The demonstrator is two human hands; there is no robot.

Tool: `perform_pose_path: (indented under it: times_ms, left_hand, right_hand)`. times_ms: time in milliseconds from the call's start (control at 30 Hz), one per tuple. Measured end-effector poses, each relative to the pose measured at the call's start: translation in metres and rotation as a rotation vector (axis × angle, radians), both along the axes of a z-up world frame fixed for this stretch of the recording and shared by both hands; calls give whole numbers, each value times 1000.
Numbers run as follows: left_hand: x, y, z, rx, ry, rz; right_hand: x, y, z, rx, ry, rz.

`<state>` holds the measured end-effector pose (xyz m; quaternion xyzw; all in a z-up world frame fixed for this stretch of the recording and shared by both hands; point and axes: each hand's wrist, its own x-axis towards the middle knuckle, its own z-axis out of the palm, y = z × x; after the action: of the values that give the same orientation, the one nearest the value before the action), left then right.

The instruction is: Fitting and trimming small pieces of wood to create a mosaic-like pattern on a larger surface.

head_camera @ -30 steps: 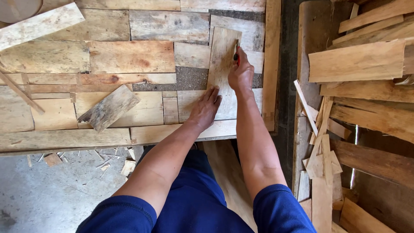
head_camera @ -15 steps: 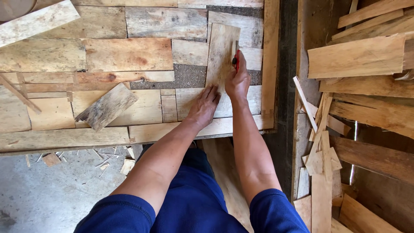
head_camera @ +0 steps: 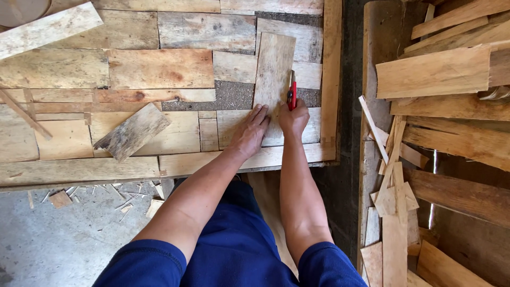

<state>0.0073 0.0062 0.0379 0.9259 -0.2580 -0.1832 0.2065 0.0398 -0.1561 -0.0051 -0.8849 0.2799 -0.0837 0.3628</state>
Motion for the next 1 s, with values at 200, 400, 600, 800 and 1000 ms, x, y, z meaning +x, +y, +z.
perform_pose_path:
  times_ms: [200, 400, 600, 800, 1000]
  left_hand:
    - [-2, 7, 1, -368, 30, 185]
    - [-5, -18, -28, -710, -200, 463]
    - [-1, -17, 9, -1507, 894, 758]
    - [2, 30, 30, -1571, 1103, 710]
    - [1, 89, 50, -980, 390, 723]
  right_hand:
    - [2, -28, 14, 432, 156, -14]
    - [-16, -3, 88, 884, 188, -35]
    - [-41, 11, 60, 1446, 31, -18]
    - [-71, 10, 131, 749, 73, 7]
    - [-130, -76, 192, -537, -49, 56]
